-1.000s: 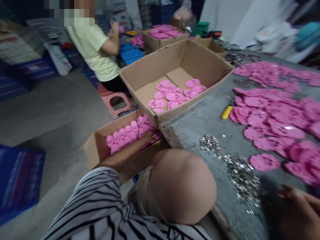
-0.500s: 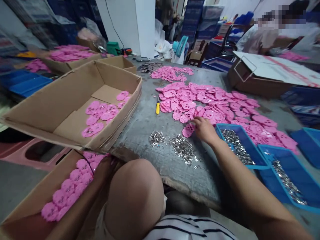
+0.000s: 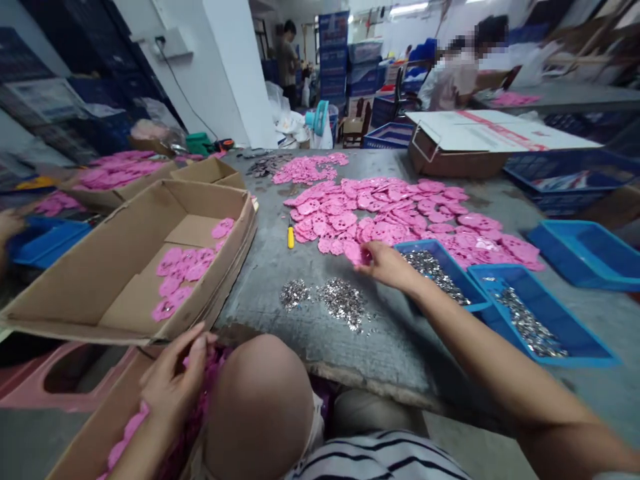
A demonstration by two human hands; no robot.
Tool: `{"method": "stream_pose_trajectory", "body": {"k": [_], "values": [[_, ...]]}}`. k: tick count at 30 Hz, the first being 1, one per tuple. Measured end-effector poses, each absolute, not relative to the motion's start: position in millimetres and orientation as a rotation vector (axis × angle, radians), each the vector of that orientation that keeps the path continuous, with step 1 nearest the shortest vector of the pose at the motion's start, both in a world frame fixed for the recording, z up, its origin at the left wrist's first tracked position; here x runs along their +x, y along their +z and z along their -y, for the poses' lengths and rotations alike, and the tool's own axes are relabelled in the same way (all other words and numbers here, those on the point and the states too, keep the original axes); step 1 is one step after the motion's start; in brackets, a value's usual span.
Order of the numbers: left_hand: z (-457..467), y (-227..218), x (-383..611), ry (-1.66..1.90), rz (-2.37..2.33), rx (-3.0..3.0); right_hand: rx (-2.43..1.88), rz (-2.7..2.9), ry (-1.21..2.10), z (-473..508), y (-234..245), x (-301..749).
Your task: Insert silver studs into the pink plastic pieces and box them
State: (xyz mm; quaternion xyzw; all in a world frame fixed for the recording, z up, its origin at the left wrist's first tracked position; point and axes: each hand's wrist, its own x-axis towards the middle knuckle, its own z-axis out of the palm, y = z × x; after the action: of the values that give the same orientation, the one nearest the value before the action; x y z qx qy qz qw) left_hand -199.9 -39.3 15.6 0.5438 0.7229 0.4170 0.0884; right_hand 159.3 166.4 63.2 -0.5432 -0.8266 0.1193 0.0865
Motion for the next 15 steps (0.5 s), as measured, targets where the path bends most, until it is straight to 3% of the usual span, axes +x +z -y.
{"method": "stream_pose_trajectory", "body": {"k": [2,6,11,15], "values": [[14,50,-167,1.395,-1.939,1.621,-1.485,2.295,0.584,-148,73,155],[-32,100,-89,1.009,-1.423,1.579,-1.195,2.101,0.605,-111,84,138],[-55,105,-25,1.023,-1.136,1.120,-1.059,2.108,0.369,-83,85,121],[-57,115,-15,1.220,-1.150,0.854,-0.909,2.041,0.451,-77,77,128]]}}
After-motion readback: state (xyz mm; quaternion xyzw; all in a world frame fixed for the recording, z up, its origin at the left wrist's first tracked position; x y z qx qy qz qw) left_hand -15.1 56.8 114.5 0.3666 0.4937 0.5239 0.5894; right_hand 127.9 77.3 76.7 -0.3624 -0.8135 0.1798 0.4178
